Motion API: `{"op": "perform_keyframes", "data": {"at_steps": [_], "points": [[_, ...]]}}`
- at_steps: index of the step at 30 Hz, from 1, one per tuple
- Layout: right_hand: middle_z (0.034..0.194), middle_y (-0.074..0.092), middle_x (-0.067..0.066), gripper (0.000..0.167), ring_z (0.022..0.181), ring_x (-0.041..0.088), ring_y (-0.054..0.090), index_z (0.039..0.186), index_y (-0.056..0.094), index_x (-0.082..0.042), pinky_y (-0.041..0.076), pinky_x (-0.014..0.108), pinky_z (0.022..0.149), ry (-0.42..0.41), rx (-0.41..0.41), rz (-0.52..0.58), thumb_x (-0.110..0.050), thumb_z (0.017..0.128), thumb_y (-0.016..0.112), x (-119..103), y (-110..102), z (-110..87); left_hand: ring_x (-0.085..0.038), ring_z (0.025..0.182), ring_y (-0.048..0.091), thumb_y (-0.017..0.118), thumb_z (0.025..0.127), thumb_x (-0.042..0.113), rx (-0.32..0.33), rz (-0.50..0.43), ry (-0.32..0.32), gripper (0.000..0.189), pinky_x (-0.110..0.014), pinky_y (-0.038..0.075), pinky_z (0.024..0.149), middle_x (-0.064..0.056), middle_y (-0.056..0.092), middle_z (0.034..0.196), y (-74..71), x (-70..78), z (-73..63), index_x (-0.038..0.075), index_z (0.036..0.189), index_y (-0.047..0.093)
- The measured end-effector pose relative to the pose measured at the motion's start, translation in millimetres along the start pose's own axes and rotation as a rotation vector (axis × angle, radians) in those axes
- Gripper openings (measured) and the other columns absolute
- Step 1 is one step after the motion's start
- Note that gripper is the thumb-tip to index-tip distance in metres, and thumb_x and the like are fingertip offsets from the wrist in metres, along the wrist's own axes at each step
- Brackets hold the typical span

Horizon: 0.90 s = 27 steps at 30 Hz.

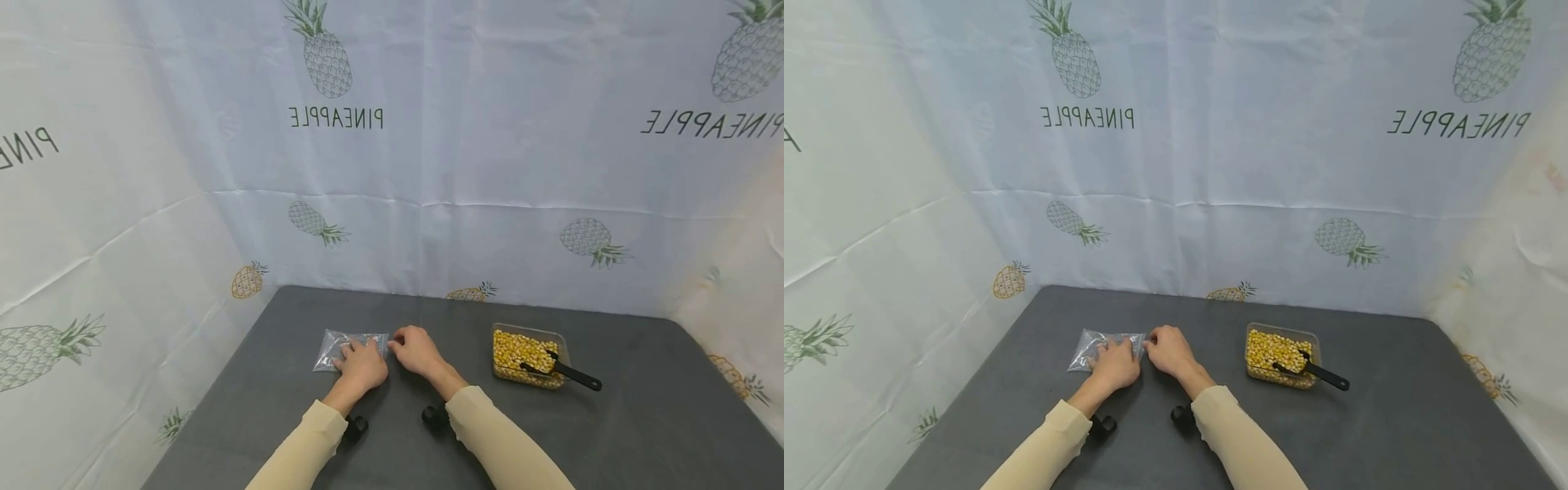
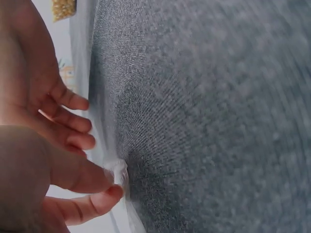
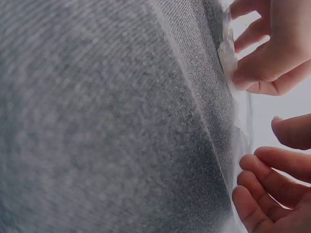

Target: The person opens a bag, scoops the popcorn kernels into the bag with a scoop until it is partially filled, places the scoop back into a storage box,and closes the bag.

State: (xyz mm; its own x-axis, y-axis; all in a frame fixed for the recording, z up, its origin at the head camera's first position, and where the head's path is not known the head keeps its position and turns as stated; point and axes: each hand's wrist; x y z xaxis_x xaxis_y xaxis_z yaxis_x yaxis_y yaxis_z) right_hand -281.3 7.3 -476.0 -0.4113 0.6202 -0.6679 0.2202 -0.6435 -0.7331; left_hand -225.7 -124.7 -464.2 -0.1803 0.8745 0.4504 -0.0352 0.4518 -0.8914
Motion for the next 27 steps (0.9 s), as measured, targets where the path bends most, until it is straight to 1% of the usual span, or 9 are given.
{"op": "perform_keyframes", "data": {"at_steps": [6, 8, 13, 17, 22, 25, 27], "points": [[0.103, 0.07, 0.013, 0.024, 0.094, 0.028, 0.066, 0.115, 0.072, 0.002, 0.054, 0.045, 0.08, -0.01, 0.0, -0.003, -0.016, 0.1, 0.065, 1.1, 1.3, 1.0, -0.063, 0.14, 0.021, 0.059, 0.093, 0.006, -0.028, 0.003, -0.014, 0.037, -0.081, 0.016, 0.105, -0.045, 0.034, 0.146, -2.0, -1.4, 1.8, -0.004, 0.128, 0.063], [0.103, 0.07, 0.013, 0.023, 0.094, 0.028, 0.066, 0.114, 0.072, 0.002, 0.054, 0.045, 0.08, -0.014, 0.0, -0.001, -0.015, 0.1, 0.065, 0.4, 1.1, 0.5, -0.062, 0.14, 0.022, 0.059, 0.093, 0.006, -0.042, 0.004, -0.014, 0.037, -0.081, 0.015, 0.105, -0.043, 0.035, 0.146, -3.5, -1.7, 1.6, -0.004, 0.129, 0.063], [0.103, 0.07, 0.013, 0.022, 0.096, 0.029, 0.066, 0.113, 0.073, 0.002, 0.054, 0.046, 0.081, -0.017, 0.0, -0.012, -0.015, 0.099, 0.066, -0.8, 1.3, 0.4, -0.057, 0.139, 0.028, 0.057, 0.093, 0.008, -0.059, -0.016, -0.015, 0.038, -0.079, 0.018, 0.106, -0.038, 0.042, 0.141, -7.9, -3.6, 1.3, -0.008, 0.127, 0.061], [0.103, 0.07, 0.012, 0.023, 0.097, 0.03, 0.066, 0.111, 0.074, 0.0, 0.054, 0.046, 0.082, -0.007, 0.005, -0.004, -0.017, 0.1, 0.066, -2.6, 2.8, 1.6, -0.053, 0.137, 0.033, 0.056, 0.094, 0.01, -0.06, -0.034, -0.004, 0.036, -0.077, 0.02, 0.106, -0.034, 0.048, 0.134, -11.4, -6.0, 1.7, -0.009, 0.123, 0.062], [0.099, 0.071, 0.009, 0.021, 0.089, 0.025, 0.066, 0.104, 0.077, -0.004, 0.054, 0.043, 0.077, -0.012, 0.004, 0.021, -0.02, 0.101, 0.065, -6.4, 6.8, 3.6, -0.052, 0.135, 0.035, 0.055, 0.094, 0.01, -0.059, -0.034, 0.012, 0.035, -0.076, 0.021, 0.106, -0.032, 0.051, 0.131, -11.8, -8.4, 2.1, -0.01, 0.122, 0.063], [0.092, 0.071, 0.005, 0.018, 0.08, 0.02, 0.065, 0.098, 0.078, -0.007, 0.054, 0.039, 0.071, -0.009, -0.002, 0.021, -0.02, 0.1, 0.066, -9.2, 9.3, 4.1, -0.053, 0.135, 0.035, 0.054, 0.093, 0.01, -0.056, -0.04, 0.011, 0.035, -0.077, 0.021, 0.106, -0.033, 0.05, 0.132, -10.9, -9.9, 1.9, -0.01, 0.12, 0.063], [0.084, 0.069, 0.002, 0.016, 0.071, 0.016, 0.061, 0.091, 0.078, -0.009, 0.051, 0.035, 0.064, -0.007, -0.004, 0.009, -0.019, 0.099, 0.067, -10.0, 10.8, 5.0, -0.053, 0.135, 0.035, 0.054, 0.092, 0.009, -0.052, -0.044, 0.01, 0.034, -0.077, 0.021, 0.106, -0.033, 0.05, 0.131, -10.8, -10.6, 1.3, -0.01, 0.119, 0.063]]}}
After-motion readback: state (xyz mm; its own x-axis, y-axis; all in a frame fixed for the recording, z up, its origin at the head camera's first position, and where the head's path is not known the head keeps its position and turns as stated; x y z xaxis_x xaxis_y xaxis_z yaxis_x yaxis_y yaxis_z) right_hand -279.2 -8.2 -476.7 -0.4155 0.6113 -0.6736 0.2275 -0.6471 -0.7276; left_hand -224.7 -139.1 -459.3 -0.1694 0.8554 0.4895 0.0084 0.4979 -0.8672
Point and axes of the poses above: each hand's wrist, its own z-axis towards the middle knuckle, its own y-axis out of the palm, x = y × z
